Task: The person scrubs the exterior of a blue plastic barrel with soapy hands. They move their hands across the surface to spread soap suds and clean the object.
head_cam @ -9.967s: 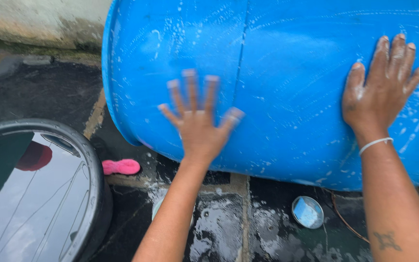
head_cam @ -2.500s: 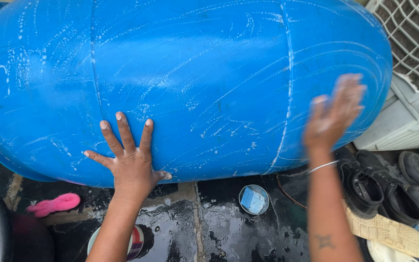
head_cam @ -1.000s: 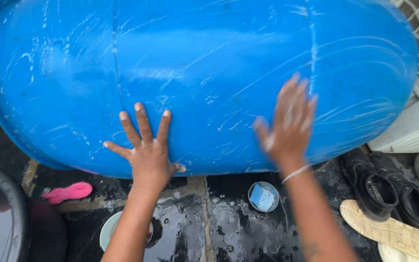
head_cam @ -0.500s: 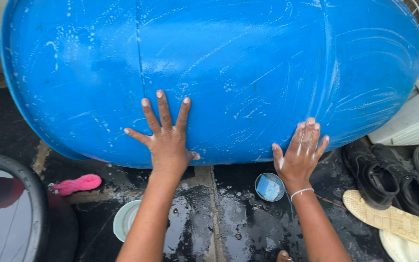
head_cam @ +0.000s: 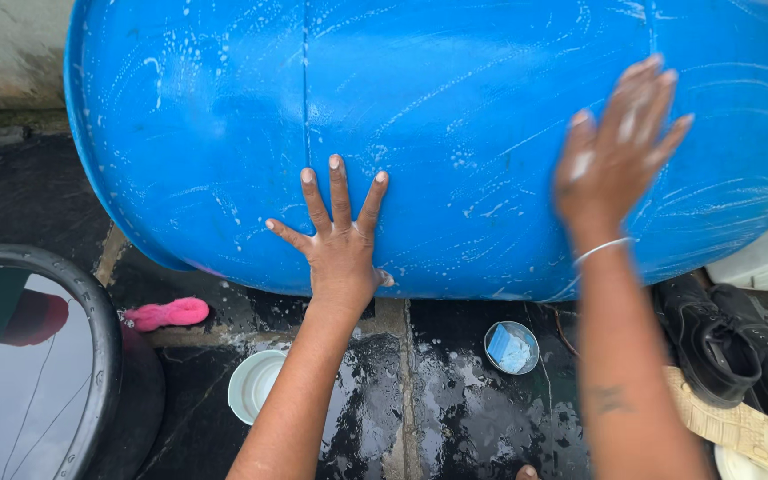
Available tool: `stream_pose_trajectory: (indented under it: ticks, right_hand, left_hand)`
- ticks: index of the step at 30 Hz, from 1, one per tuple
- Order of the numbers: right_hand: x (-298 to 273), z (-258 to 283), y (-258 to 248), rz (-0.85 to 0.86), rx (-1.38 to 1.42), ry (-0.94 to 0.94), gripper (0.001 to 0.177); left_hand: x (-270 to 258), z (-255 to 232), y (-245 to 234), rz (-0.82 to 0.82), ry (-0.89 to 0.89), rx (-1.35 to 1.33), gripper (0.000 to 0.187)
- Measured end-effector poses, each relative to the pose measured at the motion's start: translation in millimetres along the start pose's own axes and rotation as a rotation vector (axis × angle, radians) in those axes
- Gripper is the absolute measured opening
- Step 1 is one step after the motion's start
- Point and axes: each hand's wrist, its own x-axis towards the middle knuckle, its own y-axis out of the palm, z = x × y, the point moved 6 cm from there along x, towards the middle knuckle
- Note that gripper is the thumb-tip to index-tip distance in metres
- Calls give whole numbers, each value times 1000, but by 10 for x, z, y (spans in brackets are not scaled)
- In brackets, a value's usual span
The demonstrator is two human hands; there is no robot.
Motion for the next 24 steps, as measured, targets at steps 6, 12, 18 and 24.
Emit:
stream_pose_trajectory:
  ticks: [6, 12, 18, 24]
  right_hand:
    - [-1830, 961, 845, 5, -140, -584, 74]
    - [-1346, -183, 568, -156, -11, -542, 85]
    - [-68, -877, 27, 76, -28, 190, 63]
    - [-706, 1023, 375, -29, 190, -321, 71]
  left_hand:
    - [-28, -5, -6, -200, 55, 69, 151]
    - [-11, -2, -13, -22, 12, -62, 148]
    - [10, -7, 8, -206, 67, 52, 148]
    - [-53, 71, 45, 1, 39, 3, 146]
